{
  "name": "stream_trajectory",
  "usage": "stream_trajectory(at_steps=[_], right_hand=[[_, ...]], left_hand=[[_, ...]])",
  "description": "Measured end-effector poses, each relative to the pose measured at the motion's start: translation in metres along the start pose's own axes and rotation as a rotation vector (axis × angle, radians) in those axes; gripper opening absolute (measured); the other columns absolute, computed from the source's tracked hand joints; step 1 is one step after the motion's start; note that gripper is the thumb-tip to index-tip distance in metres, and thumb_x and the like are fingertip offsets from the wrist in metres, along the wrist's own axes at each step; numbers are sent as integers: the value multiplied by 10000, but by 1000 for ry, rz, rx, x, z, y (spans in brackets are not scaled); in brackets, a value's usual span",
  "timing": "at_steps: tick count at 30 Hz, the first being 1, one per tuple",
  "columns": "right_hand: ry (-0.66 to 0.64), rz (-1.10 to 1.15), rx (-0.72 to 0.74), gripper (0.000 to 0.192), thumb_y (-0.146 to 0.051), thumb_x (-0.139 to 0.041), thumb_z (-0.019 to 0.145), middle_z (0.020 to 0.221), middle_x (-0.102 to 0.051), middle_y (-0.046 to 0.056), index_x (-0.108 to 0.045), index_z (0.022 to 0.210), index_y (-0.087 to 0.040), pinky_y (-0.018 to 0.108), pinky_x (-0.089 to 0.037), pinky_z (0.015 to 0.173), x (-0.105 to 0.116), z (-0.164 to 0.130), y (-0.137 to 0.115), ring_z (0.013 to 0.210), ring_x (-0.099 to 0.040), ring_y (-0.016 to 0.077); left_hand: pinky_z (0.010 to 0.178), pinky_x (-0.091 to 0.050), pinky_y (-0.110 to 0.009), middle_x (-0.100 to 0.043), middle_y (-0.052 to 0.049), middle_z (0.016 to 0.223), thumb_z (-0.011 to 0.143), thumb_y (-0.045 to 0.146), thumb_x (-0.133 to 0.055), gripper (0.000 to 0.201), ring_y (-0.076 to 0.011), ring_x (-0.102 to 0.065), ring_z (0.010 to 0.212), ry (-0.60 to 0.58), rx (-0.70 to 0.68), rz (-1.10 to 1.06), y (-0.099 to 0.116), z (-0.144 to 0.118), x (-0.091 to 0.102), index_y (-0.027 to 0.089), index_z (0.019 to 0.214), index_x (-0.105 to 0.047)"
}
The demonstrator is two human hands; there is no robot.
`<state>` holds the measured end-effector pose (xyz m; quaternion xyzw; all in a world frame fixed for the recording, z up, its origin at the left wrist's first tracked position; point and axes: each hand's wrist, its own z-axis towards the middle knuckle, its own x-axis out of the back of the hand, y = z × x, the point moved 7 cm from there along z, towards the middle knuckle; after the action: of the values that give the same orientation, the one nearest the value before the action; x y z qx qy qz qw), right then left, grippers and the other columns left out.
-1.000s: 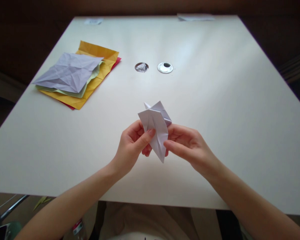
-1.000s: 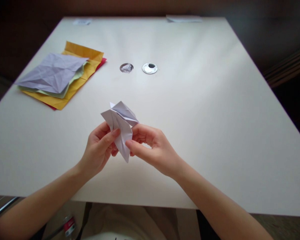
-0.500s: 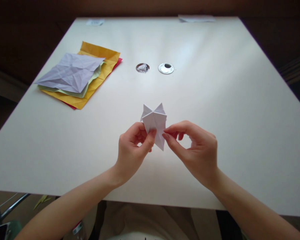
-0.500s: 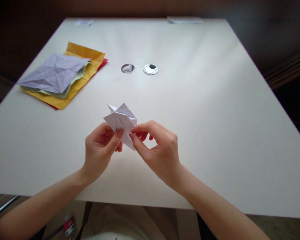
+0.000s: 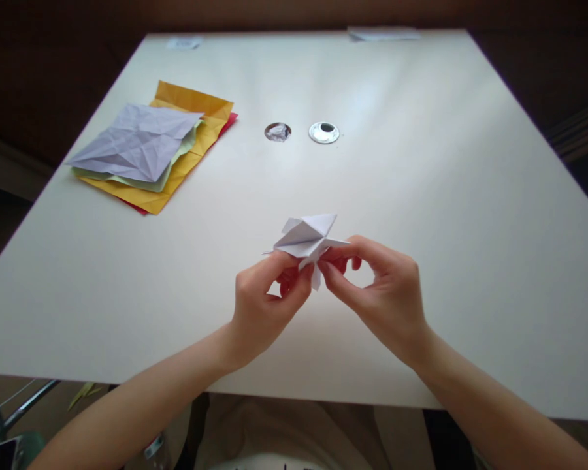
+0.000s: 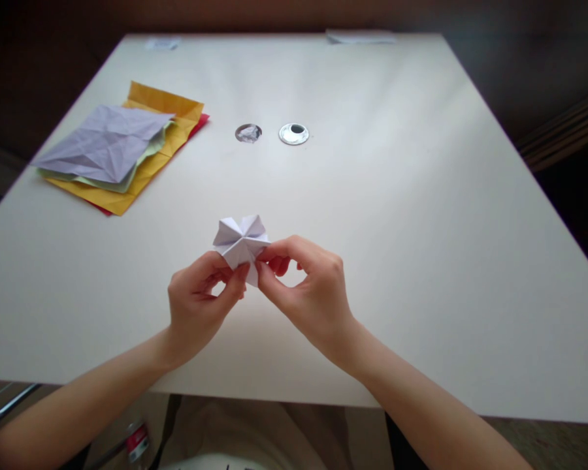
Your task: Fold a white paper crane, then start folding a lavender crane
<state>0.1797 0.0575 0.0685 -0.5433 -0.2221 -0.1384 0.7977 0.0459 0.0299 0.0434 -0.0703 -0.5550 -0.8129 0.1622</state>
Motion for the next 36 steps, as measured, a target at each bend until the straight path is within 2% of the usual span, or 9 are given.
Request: stream_trajectory(at_steps=[5, 11, 15, 24, 29, 36], right_hand=[[-18, 28, -49, 118, -76, -601, 680, 579, -558, -59, -579, 655, -189, 218, -390, 540, -1, 0, 1, 543, -493, 73], [-21, 48, -55, 108, -86, -593, 687, 591, -559, -55, -580, 666, -191, 220, -393, 542, -2, 0, 2, 548, -492, 76], [-33, 67, -50, 113, -86, -591, 694, 604, -575, -50, -582, 669, -195, 225, -413, 558, -3, 1, 2, 559, -504, 81], [-43, 48, -59, 127, -75, -592, 679, 604, -584, -45, -581, 656, -199, 232, -428, 559, -4, 1, 4, 558, -512, 89], [-36, 68, -37, 125, -69, -592, 684, 624, -590, -43, -589, 684, -195, 235, -433, 568, -5, -1, 4, 570, -517, 89], [-69, 125, 26, 126, -89, -585, 748, 653, -590, -31, -627, 761, -207, 255, -451, 593, -4, -1, 2, 604, -535, 101]], left_hand=[[433, -375, -142, -499, 58, 525, 748, 114, -602, 171, -40, -433, 455, 44, -119, 109, 10, 2, 4, 168, 637, -484], [430, -376, -173, -533, 31, 524, 781, 156, -575, 188, -63, -488, 459, -23, -29, 100, 3, 3, -2, 159, 609, -500], [442, -383, -187, -542, 26, 524, 794, 182, -568, 208, -73, -505, 463, -27, 23, 81, -2, 1, -2, 162, 601, -495], [434, -346, -189, -507, 35, 486, 799, 190, -560, 253, -59, -425, 431, -11, -42, 207, 5, 4, -2, 167, 563, -473], [421, -349, -185, -523, 32, 504, 804, 224, -575, 236, -64, -459, 437, -36, 56, 96, -4, 2, -3, 164, 592, -491], [431, -431, -175, -568, 23, 579, 830, 310, -567, 176, -71, -514, 481, -84, 322, -323, -20, 1, -11, 168, 727, -576]])
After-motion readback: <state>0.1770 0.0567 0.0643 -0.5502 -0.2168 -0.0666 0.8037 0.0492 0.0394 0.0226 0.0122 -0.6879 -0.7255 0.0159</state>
